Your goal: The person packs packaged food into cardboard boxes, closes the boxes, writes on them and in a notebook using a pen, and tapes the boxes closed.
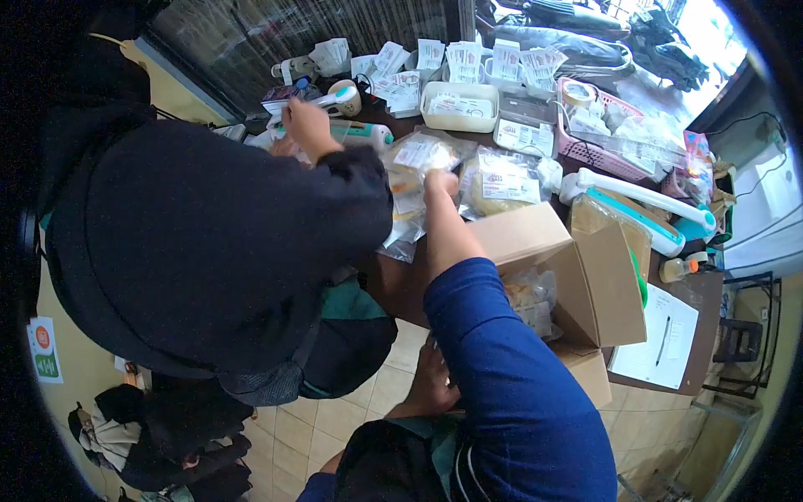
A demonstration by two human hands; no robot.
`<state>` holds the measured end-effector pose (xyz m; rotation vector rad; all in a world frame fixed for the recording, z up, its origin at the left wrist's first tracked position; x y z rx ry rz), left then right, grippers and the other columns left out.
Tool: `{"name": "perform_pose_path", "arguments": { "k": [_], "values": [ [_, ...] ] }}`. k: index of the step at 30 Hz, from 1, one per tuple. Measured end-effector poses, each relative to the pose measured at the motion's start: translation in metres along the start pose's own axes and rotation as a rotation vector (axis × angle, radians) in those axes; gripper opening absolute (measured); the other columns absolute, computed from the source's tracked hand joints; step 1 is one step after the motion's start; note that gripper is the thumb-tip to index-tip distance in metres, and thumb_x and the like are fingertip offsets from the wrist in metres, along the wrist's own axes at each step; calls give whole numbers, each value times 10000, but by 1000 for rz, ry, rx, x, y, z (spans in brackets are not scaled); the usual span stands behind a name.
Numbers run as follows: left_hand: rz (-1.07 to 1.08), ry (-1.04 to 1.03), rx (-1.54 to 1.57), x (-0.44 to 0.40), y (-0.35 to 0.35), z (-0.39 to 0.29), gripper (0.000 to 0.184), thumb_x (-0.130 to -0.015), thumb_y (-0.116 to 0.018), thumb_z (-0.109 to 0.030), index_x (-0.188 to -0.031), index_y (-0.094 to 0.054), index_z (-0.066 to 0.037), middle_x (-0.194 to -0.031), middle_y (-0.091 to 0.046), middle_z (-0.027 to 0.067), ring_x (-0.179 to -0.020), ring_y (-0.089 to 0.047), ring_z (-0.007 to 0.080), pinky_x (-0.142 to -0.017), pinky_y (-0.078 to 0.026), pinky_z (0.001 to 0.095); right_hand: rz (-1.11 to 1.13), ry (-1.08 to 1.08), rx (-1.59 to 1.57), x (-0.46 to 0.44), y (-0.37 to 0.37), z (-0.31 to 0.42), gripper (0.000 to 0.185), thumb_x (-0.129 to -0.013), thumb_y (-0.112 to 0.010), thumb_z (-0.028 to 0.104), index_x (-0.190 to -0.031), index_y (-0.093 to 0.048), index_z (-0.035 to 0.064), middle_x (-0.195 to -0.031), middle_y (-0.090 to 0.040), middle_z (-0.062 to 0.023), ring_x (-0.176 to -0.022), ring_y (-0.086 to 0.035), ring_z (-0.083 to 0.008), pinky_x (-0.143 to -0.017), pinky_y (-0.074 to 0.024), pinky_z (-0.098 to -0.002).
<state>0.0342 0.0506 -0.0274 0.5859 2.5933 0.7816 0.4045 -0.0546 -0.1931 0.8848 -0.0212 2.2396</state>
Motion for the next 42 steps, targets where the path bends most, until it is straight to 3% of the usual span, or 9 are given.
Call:
{"name": "perform_pose_path", "arguments": {
  "k": [6,10,14,20,24,27,32,37,42],
  "values": [
    [-291,177,71,-34,76,-19,246,-828,-586,-56,-1074,-583,-51,-1050,-603,85,-954,-572,241,-840,-430,347,211,566,237,88,17,182,257,-711,-559,192,-749,-664,-39,-715,-657,-185,-698,-676,-280,-665,-531,-351],
    [-269,529,990,-67,98,-30,555,-942,-350,-490,-1192,-477,-11,-1153,-560,152,-989,-580,251,-883,-441,369,649,628,-29,216,111,250,132,-776,-570,60,-758,-627,-58,-731,-636,-156,-603,-645,-234,-468,-550,-354],
    [-10,436,2032,-111,69,-44,849,-824,-242,-729,-1221,-375,10,-1276,-426,289,-1187,-444,395,-993,-381,472,965,750,-134,288,215,249,123,-809,-555,41,-838,-585,-76,-840,-589,-126,-762,-604,-215,-653,-578,-379],
    [-59,172,2024,-128,59,-44,772,-845,-391,-643,-1284,-388,-8,-1292,-480,137,-1162,-488,285,-996,-373,388,1204,591,-141,278,348,198,103,-789,-575,56,-817,-580,-43,-781,-575,-63,-718,-587,-159,-705,-515,-302],
    [-346,530,1649,-106,48,-54,478,-856,-598,-293,-1219,-461,-13,-1124,-581,110,-1045,-552,230,-882,-448,378,830,385,-75,255,407,122,89,-792,-570,67,-763,-594,-14,-761,-580,-24,-684,-561,-132,-659,-467,-262],
    [-277,580,1130,-103,37,-52,448,-830,-642,-151,-1212,-456,-9,-1099,-584,100,-995,-586,194,-796,-495,323,713,749,706,227,421,77,105,-750,-559,73,-712,-604,-13,-755,-610,-97,-708,-595,-225,-671,-471,-329],
    [65,442,246,-139,7,-34,480,-765,-700,-180,-1113,-482,66,-952,-635,186,-870,-637,285,-749,-502,341,637,978,1750,219,384,31,199,-751,-504,150,-751,-670,40,-921,-649,-163,-907,-627,-283,-785,-497,-391],
    [127,403,-570,-171,-2,-51,522,-710,-747,-247,-1067,-504,46,-831,-623,252,-821,-629,368,-703,-505,367,822,1060,2080,180,340,-24,215,-798,-507,161,-847,-696,70,-982,-663,-120,-935,-639,-250,-765,-518,-382],
    [-140,252,-386,-135,49,-85,467,-731,-727,-279,-972,-491,45,-690,-620,211,-698,-649,324,-617,-515,395,738,846,1982,207,331,8,259,-740,-657,195,-971,-698,85,-1110,-623,-123,-1040,-594,-231,-826,-491,-413]
  ]
}}
Point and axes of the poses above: each hand's wrist, its own x-axis away from the middle knuckle, its own y-axis out of the back of the hand, z = x × y, the point moved 4 cm from there along -x, towards the middle knuckle
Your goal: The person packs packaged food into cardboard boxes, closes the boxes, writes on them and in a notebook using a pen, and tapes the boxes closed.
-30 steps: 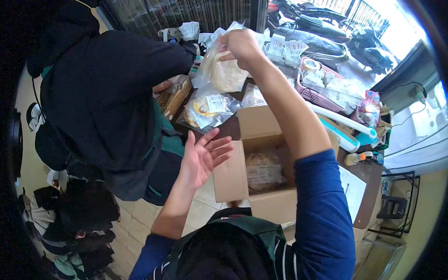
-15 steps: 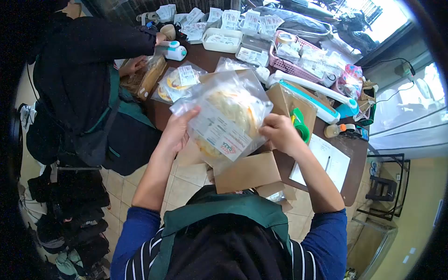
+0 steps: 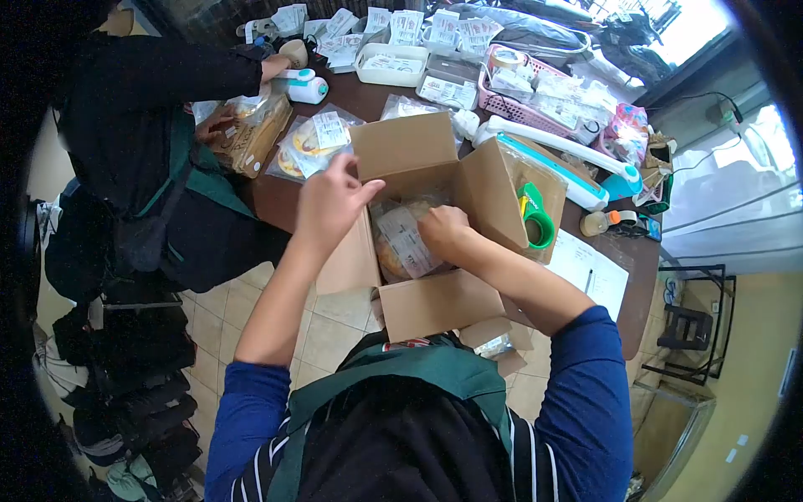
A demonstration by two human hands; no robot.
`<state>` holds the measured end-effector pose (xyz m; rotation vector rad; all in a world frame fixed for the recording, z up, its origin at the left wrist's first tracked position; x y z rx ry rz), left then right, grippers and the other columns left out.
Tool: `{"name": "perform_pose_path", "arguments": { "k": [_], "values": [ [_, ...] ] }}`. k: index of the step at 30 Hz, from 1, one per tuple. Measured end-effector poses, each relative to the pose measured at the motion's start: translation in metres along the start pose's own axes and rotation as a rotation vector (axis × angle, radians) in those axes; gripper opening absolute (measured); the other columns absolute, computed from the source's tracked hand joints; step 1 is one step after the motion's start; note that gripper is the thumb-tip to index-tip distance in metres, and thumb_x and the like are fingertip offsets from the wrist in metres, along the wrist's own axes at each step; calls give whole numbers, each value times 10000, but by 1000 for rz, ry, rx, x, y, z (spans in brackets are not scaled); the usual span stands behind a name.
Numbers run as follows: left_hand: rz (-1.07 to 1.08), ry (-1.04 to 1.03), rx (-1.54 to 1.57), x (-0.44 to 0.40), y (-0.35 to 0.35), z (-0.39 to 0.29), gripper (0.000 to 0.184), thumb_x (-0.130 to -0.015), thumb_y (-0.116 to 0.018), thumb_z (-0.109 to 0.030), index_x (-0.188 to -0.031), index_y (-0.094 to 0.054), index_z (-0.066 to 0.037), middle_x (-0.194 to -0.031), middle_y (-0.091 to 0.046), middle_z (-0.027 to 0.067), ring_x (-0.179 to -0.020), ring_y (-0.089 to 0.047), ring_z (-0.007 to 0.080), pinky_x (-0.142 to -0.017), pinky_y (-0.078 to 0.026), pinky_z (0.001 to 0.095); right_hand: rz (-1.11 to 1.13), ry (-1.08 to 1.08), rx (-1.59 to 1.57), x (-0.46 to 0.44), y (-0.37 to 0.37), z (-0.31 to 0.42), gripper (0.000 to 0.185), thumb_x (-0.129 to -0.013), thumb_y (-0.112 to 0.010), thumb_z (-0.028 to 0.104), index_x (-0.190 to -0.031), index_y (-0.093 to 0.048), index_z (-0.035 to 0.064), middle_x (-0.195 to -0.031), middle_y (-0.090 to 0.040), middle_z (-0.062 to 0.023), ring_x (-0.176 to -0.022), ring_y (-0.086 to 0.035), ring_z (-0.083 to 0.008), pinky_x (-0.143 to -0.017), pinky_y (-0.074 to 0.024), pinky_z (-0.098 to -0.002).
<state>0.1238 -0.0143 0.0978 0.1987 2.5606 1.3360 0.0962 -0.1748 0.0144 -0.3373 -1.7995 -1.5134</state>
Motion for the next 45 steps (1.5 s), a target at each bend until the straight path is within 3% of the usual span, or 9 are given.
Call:
{"name": "perform_pose_path", "arguments": {
  "k": [4,9,13,17,22,31,34,40,45],
  "values": [
    [32,0,282,51,38,10,309,-796,-660,-307,-949,-597,-47,-571,-603,113,-533,-616,275,-547,-501,353,-357,466,301,-25,-29,16,281,-679,-713,189,-941,-704,87,-1053,-645,-121,-973,-619,-244,-802,-502,-390],
    [75,-334,-27,109,22,29,494,-774,-681,-346,-1196,-551,-126,-1183,-529,182,-1049,-533,322,-860,-443,396,57,531,141,-46,64,34,158,-747,-620,168,-735,-667,17,-697,-661,-125,-699,-667,-252,-633,-531,-355],
    [475,-90,181,142,-60,67,712,-763,-657,-436,-1371,-377,-194,-1450,-193,198,-1283,-289,411,-1009,-310,457,-463,402,-953,-101,167,77,123,-824,-553,87,-766,-613,-4,-584,-587,-81,-472,-553,-148,-443,-451,-281],
    [261,-191,385,147,-55,79,839,-762,-642,-479,-1434,-224,-200,-1485,-82,197,-1302,-268,420,-1028,-301,453,-98,-190,-1349,-396,36,54,351,-809,-612,340,-1006,-562,55,-919,-559,-105,-726,-541,-215,-558,-464,-351],
    [186,-1,633,178,-53,124,593,-812,-642,-335,-1321,-430,-116,-1433,-263,199,-1287,-327,376,-1011,-333,431,141,-686,-1717,-376,-31,57,392,-793,-630,395,-1027,-546,91,-882,-548,-115,-726,-565,-313,-587,-480,-456],
    [76,557,884,197,-62,230,332,-869,-572,-77,-1196,-524,-44,-1165,-560,98,-1010,-575,180,-849,-452,290,-236,-219,-884,-334,37,114,188,-757,-653,156,-916,-605,67,-680,-585,-63,-540,-573,-176,-413,-450,-321],
    [46,678,1228,166,-58,253,482,-945,-425,-403,-1257,-454,-37,-1220,-530,120,-1069,-541,216,-887,-436,323,-346,-279,-1824,-301,89,133,353,-771,-633,168,-1040,-574,-52,-1055,-593,-158,-850,-644,-255,-557,-563,-366],
    [56,594,2774,83,-21,182,920,-792,-412,-688,-1396,-229,-19,-1426,-280,200,-1286,-343,321,-1051,-321,439,-300,460,-1601,-82,202,142,27,-702,-584,-26,-678,-579,-37,-608,-594,-107,-516,-618,-195,-444,-470,-304],
    [-329,363,2072,91,2,178,852,-791,-548,-595,-1427,-197,-152,-1454,-204,193,-1304,-289,340,-1001,-367,474,-184,570,-1619,37,137,84,39,-694,-608,-8,-687,-570,-11,-602,-582,-53,-535,-609,-140,-481,-473,-282]
  ]
}}
Point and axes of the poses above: each hand's wrist, its own x-axis away from the middle knuckle, its own y-axis out of the back of the hand, z = x × y, the point moved 4 cm from there along -x, towards the middle knuckle
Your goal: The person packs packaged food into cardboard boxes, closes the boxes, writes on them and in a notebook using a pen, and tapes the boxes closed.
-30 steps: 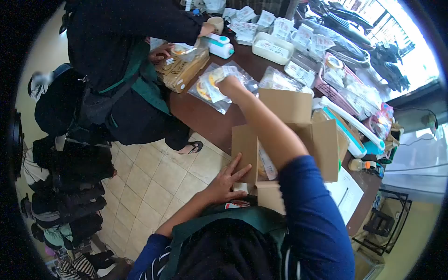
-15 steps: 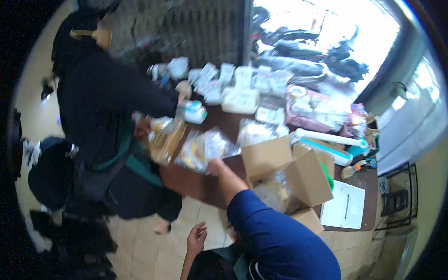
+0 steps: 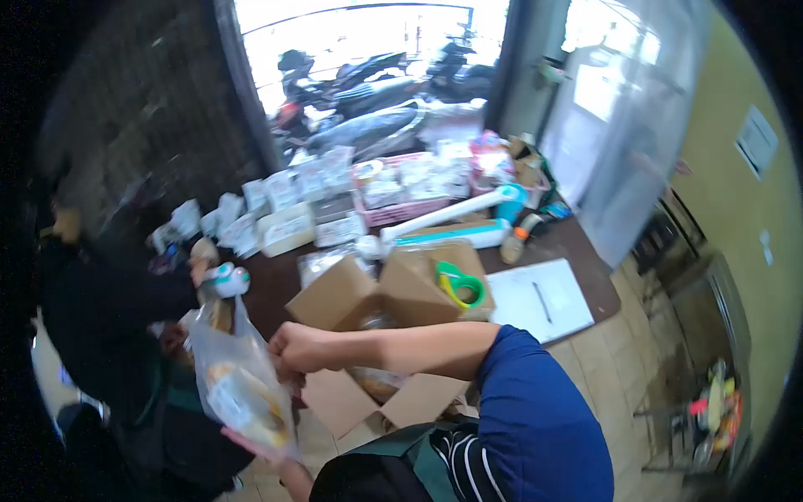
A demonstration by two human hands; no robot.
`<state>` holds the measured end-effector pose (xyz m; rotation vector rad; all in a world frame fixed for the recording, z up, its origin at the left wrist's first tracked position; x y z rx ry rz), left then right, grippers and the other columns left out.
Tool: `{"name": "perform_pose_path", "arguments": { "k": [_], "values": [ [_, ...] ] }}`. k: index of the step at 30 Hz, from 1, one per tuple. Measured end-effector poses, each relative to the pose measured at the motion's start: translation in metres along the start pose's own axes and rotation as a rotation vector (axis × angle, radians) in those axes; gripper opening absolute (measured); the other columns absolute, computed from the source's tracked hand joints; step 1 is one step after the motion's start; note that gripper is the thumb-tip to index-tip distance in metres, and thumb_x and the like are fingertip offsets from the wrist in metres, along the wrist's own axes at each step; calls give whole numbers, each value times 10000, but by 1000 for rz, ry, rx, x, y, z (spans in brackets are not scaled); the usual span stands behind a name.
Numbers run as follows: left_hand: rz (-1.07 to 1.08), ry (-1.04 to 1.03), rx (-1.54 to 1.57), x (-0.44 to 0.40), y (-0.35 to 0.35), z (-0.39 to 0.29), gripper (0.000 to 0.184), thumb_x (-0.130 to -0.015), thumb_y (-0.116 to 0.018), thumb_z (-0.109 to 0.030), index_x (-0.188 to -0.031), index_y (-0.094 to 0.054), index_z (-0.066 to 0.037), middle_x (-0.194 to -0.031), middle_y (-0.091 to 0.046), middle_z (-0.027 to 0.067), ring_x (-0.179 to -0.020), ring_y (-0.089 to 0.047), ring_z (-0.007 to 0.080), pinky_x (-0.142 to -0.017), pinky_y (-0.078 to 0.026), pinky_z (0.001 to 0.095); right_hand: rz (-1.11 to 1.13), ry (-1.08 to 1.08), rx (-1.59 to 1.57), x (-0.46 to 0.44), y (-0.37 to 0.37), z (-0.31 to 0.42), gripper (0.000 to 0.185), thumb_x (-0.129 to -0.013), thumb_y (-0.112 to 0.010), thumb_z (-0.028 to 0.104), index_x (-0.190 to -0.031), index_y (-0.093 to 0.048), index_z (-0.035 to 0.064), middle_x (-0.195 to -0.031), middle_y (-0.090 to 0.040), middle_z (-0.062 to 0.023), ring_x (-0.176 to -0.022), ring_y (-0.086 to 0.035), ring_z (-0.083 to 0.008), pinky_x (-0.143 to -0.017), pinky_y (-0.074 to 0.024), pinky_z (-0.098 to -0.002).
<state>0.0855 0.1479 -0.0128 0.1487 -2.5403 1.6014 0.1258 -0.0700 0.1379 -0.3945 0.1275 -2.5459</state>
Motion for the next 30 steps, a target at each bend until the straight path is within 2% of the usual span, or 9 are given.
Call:
{"name": "perform_pose_path", "arguments": {
  "k": [3,7,11,13,18,25,27,29,30],
  "values": [
    [96,89,-10,11,-28,11,825,-796,-569,-572,-1402,-252,-111,-1424,-281,174,-1246,-371,360,-942,-414,493,-57,4,-50,75,27,-16,22,-702,-585,-1,-699,-565,-10,-628,-584,-47,-561,-601,-128,-508,-486,-269],
    [74,272,-764,-5,-87,62,424,-921,-499,-330,-1196,-487,-7,-1160,-541,93,-1071,-536,204,-891,-457,351,-245,-42,12,145,68,-41,56,-736,-561,33,-753,-568,-19,-631,-563,-40,-563,-576,-116,-489,-466,-258],
    [249,425,-1082,-29,-112,112,322,-891,-577,-267,-1093,-571,-17,-983,-589,32,-846,-555,125,-776,-442,267,-488,-177,620,169,100,-61,91,-718,-538,43,-752,-559,-38,-610,-566,-100,-543,-584,-164,-497,-470,-323],
    [363,320,-1348,-45,-102,129,453,-850,-629,-283,-1142,-503,39,-974,-614,94,-856,-591,160,-755,-476,306,-493,-166,852,166,113,-68,167,-692,-519,94,-775,-606,-21,-787,-611,-238,-780,-596,-395,-701,-469,-447],
    [402,190,-1809,-53,-125,139,631,-769,-696,-353,-1159,-441,72,-968,-620,247,-901,-634,298,-766,-495,347,-269,-397,1231,128,121,-76,212,-706,-492,101,-803,-661,17,-842,-649,-195,-820,-629,-350,-732,-505,-412],
    [283,-72,-2324,-24,-165,124,596,-764,-679,-409,-1138,-468,5,-946,-633,196,-866,-629,326,-721,-490,386,-301,-431,1492,85,102,-122,180,-718,-636,216,-786,-697,61,-818,-679,-119,-810,-671,-229,-650,-532,-353],
    [238,-555,-2493,-6,-188,117,514,-752,-674,-407,-1079,-540,-35,-934,-626,185,-837,-618,330,-675,-493,397,-186,-472,1636,99,79,-92,310,-680,-748,371,-805,-672,97,-872,-645,-61,-858,-644,-167,-624,-512,-276],
    [495,-505,-2563,0,-180,119,297,-756,-665,-343,-861,-604,-72,-816,-603,122,-748,-608,305,-644,-481,414,-818,-336,1787,94,79,-112,200,-725,-637,277,-812,-588,104,-797,-575,-75,-728,-593,-207,-552,-467,-301],
    [803,-487,-2424,8,-175,126,250,-746,-670,-310,-752,-607,-69,-780,-611,108,-704,-606,296,-622,-487,414,-716,-296,1836,88,75,-107,185,-733,-581,243,-845,-585,96,-775,-545,-59,-707,-563,-205,-526,-446,-318]
  ]
}}
Point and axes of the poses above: each hand's wrist, its own x-axis away from the middle knuckle, its own y-axis out of the back of the hand, z = x × y, the point moved 4 cm from there along -x, towards the middle knuckle
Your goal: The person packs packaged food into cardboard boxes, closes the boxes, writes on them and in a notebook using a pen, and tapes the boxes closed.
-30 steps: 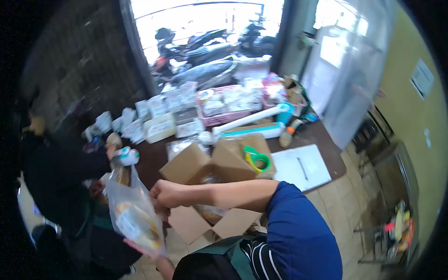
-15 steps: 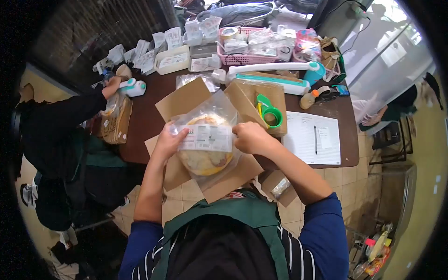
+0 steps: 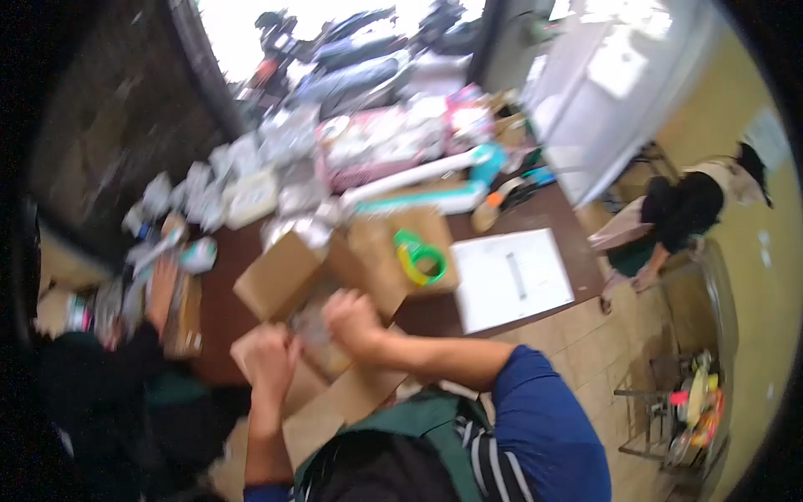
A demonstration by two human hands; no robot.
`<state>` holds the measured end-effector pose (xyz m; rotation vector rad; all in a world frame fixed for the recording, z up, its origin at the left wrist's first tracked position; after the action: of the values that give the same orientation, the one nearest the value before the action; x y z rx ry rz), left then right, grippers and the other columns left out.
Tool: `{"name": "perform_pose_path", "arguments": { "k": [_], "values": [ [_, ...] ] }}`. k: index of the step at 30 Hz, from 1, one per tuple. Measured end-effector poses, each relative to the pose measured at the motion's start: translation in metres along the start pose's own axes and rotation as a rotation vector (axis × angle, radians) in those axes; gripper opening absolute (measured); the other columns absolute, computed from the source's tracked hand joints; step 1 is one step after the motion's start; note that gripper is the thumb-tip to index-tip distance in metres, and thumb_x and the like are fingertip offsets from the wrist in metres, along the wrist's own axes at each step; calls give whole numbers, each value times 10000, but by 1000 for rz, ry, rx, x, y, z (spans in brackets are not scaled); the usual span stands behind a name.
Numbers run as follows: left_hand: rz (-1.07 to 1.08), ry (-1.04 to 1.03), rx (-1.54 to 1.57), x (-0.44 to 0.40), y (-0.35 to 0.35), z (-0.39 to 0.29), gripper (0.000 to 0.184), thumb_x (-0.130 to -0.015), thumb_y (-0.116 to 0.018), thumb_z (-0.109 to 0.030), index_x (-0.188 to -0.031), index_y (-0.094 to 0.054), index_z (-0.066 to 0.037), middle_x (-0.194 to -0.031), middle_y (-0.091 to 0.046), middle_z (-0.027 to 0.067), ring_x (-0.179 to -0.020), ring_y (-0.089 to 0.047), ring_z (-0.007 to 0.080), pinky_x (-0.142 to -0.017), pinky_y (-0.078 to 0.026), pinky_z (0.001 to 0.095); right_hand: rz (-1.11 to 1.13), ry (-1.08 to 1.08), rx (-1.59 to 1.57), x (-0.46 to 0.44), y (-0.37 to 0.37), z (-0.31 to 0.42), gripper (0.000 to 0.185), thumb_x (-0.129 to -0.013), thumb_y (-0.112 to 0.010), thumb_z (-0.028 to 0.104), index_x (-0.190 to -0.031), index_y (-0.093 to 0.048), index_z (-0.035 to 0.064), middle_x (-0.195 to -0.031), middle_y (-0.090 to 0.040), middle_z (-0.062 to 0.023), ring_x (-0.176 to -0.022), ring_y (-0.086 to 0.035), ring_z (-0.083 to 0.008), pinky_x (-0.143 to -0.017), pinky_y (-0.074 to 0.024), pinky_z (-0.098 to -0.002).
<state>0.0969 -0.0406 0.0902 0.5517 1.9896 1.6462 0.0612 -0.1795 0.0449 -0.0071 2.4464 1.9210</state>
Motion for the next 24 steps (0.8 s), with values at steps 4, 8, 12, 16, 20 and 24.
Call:
{"name": "perform_pose_path", "arguments": {
  "k": [4,8,12,16,20,24],
  "values": [
    [627,-213,-258,-2,-77,-13,252,-727,-639,-362,-794,-723,-134,-805,-685,89,-757,-674,237,-642,-525,349,349,688,-211,-30,-70,23,543,-674,-696,215,-1173,-534,74,-1176,-458,-109,-1114,-409,-396,-799,-516,-466],
    [842,-290,-338,-1,-115,-14,260,-759,-585,-296,-915,-707,-129,-962,-682,70,-902,-658,201,-734,-512,308,621,393,-421,-61,-54,15,840,-572,-819,333,-1285,-436,107,-1293,-422,-157,-1208,-393,-388,-908,-437,-488],
    [923,-349,-302,1,-105,-24,305,-772,-551,-326,-951,-700,-129,-998,-672,83,-937,-646,218,-794,-497,331,641,361,-425,-72,-33,24,958,-522,-837,427,-1324,-386,158,-1289,-433,-175,-1184,-437,-386,-943,-418,-450],
    [871,-257,-247,2,-82,-21,316,-786,-515,-312,-949,-698,-112,-994,-670,95,-935,-645,236,-800,-496,347,681,581,-521,-91,-99,38,1005,-481,-841,442,-1346,-374,234,-1328,-373,-180,-1165,-437,-413,-932,-395,-530],
    [858,-334,-30,15,-95,-24,321,-786,-487,-268,-937,-693,-72,-985,-664,131,-925,-644,257,-786,-497,372,660,360,-460,-71,-48,16,1057,-450,-856,446,-1355,-352,239,-1331,-359,-216,-1162,-449,-409,-922,-403,-523],
    [882,-412,-38,19,-103,-20,310,-796,-472,-263,-890,-696,-71,-951,-664,152,-901,-645,281,-762,-502,397,621,445,-492,-72,-75,31,1037,-462,-859,429,-1349,-356,238,-1296,-378,-208,-1128,-470,-418,-891,-407,-559]
  ]
}}
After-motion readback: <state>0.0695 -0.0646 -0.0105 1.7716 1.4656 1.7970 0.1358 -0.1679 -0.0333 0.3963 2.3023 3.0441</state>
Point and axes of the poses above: each hand's wrist, its own x-axis away from the middle knuckle, its own y-axis out of the back of the hand, z = x × y, the point moved 4 cm from there along -x, towards the middle knuckle
